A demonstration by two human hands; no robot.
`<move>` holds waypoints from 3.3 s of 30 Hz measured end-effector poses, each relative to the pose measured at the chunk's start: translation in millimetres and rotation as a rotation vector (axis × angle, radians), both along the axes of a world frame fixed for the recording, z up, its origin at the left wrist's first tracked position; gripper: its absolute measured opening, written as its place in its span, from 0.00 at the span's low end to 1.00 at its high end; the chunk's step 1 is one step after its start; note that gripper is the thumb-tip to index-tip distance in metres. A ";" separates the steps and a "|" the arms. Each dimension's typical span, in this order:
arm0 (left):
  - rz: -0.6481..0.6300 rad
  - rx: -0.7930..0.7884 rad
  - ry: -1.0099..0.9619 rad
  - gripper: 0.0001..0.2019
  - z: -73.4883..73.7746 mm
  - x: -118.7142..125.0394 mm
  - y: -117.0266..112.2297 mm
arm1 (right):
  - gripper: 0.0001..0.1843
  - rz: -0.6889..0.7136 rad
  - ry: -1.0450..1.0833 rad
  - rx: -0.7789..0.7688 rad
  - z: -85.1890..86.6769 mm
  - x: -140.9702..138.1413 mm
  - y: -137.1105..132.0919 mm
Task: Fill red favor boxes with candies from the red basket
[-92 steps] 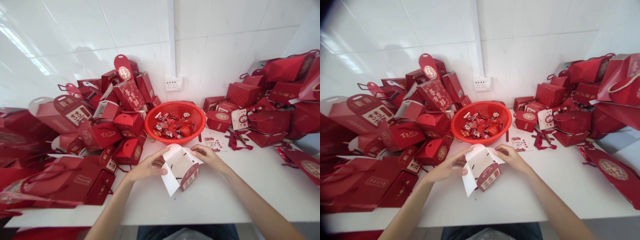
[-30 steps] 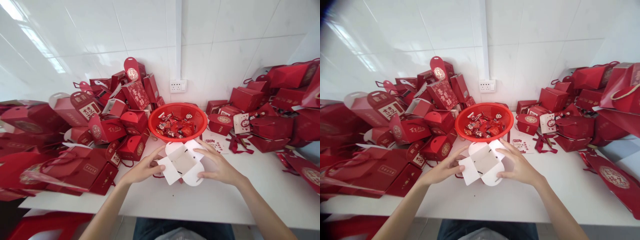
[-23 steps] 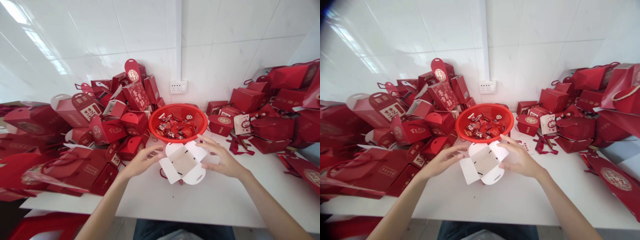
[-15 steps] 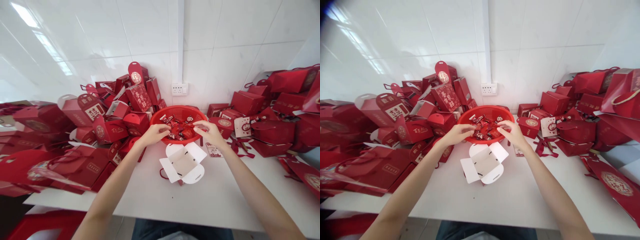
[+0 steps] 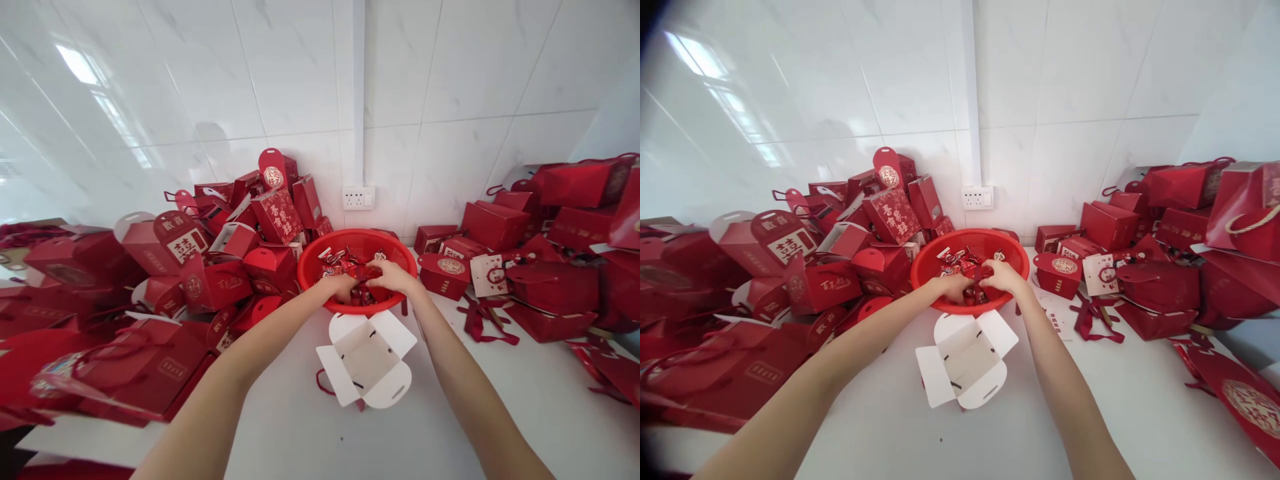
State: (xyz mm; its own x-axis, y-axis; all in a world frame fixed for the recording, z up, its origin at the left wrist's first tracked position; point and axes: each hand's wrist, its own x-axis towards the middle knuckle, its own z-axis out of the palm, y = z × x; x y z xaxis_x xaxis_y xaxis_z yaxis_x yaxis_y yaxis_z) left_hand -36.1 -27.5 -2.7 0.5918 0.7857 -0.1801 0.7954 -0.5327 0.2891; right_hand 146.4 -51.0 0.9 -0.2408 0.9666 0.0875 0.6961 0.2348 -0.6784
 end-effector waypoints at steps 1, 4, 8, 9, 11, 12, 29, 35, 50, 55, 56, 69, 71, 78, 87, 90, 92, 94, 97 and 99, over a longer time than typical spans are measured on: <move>-0.006 -0.014 0.004 0.22 1.0 -1.7 1.2 | 0.26 0.021 -0.044 -0.026 -0.1 -1.5 -0.6; 0.009 -0.014 -0.014 0.21 6.0 -5.3 4.8 | 0.31 0.043 -0.170 -0.094 -1.4 -5.0 -1.4; 0.054 0.070 -0.141 0.23 10.2 -5.8 6.9 | 0.22 0.028 -0.281 -0.123 -2.9 -6.7 -2.8; 0.067 0.086 -0.174 0.23 10.6 -5.8 6.9 | 0.17 0.027 -0.294 -0.121 -2.7 -6.5 -3.7; 0.096 0.114 -0.234 0.22 10.5 -6.3 6.5 | 0.09 0.024 -0.302 -0.106 -1.9 -5.7 -6.3; 0.111 0.125 -0.261 0.21 10.1 -6.7 6.3 | 0.07 0.019 -0.294 -0.091 -1.4 -5.1 -7.6; 0.125 0.156 -0.567 0.29 4.1 -10.4 11.4 | 0.24 0.013 0.067 0.082 -5.4 -4.5 -6.4; 0.083 0.112 -0.668 0.19 4.4 -7.8 9.9 | 0.05 0.038 0.145 0.082 -6.3 -2.2 -3.6; 0.044 0.032 -0.715 0.22 8.0 -6.0 2.9 | 0.07 -0.020 0.351 0.100 -9.2 0.2 1.9; 0.082 -0.006 -0.513 0.13 4.8 -10.2 4.9 | 0.09 -0.119 0.508 0.106 -7.9 1.2 3.2; 0.083 -0.037 -0.448 0.10 3.6 -11.4 5.5 | 0.10 -0.144 0.547 0.105 -7.5 1.5 3.3; 0.058 -0.233 -0.082 0.30 1.6 -11.6 3.1 | 0.14 -0.128 0.973 -0.030 9.8 0.4 -6.4; 0.043 -0.229 -0.092 0.28 2.9 -11.5 2.9 | 0.15 -0.111 1.008 -0.052 12.2 0.5 -7.9; 0.045 -0.094 -0.234 0.17 10.6 -13.3 2.1 | 0.16 -0.060 1.102 -0.135 16.0 0.7 -7.7; 0.237 0.123 -0.309 0.10 10.2 -10.8 6.8 | 0.08 -0.081 1.239 -0.228 10.7 5.2 3.1; 0.341 0.148 -0.259 0.08 7.7 -11.0 9.6 | 0.10 -0.094 1.274 -0.259 11.9 5.6 1.9; 0.412 0.152 -0.210 0.08 6.7 -11.6 10.4 | 0.12 -0.101 1.289 -0.279 13.8 5.1 -0.6; 0.451 0.136 -0.163 0.09 6.5 -12.1 9.9 | 0.13 -0.108 1.300 -0.294 15.8 4.4 -3.0; 0.444 0.104 -0.120 0.09 7.4 -11.9 7.8 | 0.13 -0.116 1.308 -0.306 17.4 3.5 -5.0; 0.428 0.096 -0.109 0.08 8.6 -11.4 6.4 | 0.12 -0.121 1.312 -0.308 17.4 3.3 -5.0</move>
State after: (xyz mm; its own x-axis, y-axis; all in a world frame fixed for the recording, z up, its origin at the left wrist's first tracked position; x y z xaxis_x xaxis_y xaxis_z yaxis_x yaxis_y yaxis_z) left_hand -47.5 -21.1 5.9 0.2217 0.9739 -0.0493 0.9175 -0.1912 0.3487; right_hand 149.7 -56.0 18.4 -0.0599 0.9975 -0.0370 -0.4947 -0.0618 -0.8669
